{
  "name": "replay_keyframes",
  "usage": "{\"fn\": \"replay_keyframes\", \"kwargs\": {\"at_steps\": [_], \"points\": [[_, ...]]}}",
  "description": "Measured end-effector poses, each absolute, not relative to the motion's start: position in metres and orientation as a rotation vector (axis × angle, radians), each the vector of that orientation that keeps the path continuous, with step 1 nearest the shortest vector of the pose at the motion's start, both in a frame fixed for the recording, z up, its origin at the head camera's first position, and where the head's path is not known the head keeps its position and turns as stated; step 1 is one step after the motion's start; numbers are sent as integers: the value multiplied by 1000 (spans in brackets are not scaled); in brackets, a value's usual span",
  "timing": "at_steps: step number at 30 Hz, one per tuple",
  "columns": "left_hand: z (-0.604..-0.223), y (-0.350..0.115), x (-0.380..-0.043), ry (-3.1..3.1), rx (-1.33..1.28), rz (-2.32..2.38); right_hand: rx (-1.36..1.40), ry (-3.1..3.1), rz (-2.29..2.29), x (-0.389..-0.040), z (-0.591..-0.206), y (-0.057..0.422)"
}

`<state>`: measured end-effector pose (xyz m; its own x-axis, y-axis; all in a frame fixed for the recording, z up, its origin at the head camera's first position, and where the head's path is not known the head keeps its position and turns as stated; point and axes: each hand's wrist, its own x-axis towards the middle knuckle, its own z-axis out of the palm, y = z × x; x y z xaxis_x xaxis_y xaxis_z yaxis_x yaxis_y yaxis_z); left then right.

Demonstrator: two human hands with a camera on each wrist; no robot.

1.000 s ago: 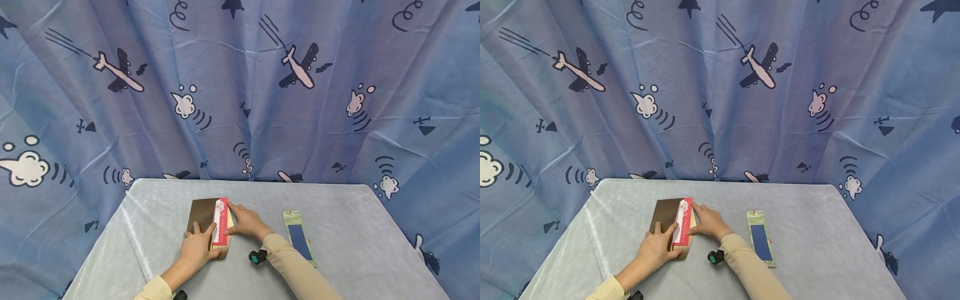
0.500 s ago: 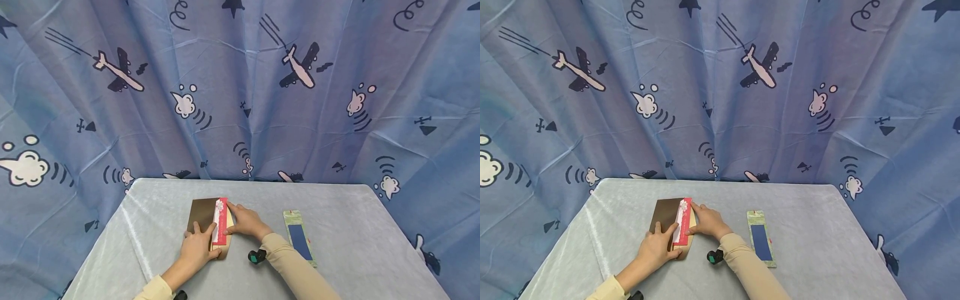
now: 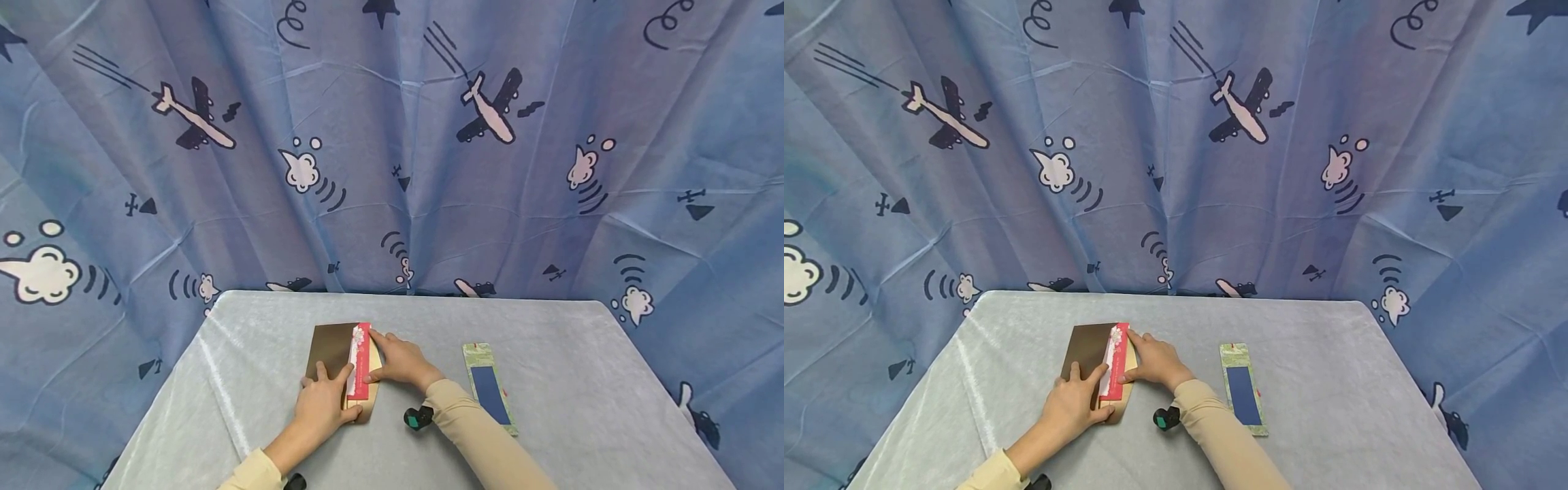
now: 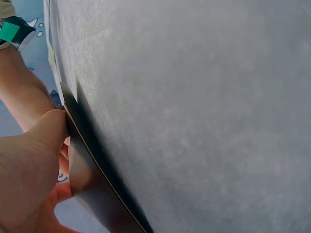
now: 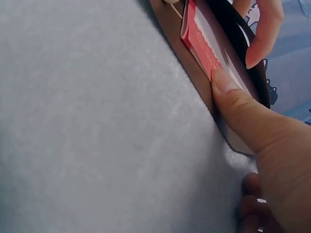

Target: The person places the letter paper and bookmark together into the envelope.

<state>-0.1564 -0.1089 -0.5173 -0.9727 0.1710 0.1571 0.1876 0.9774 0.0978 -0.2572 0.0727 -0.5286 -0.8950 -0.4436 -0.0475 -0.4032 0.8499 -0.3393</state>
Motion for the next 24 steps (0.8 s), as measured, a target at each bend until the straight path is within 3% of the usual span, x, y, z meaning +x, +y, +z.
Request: {"fn": "replay_keyframes", "kwargs": {"at_steps": [24], "points": [[-519,-110,-156,-2920,-277,-203,-682,2914,-471,-258,-527,71]]}}
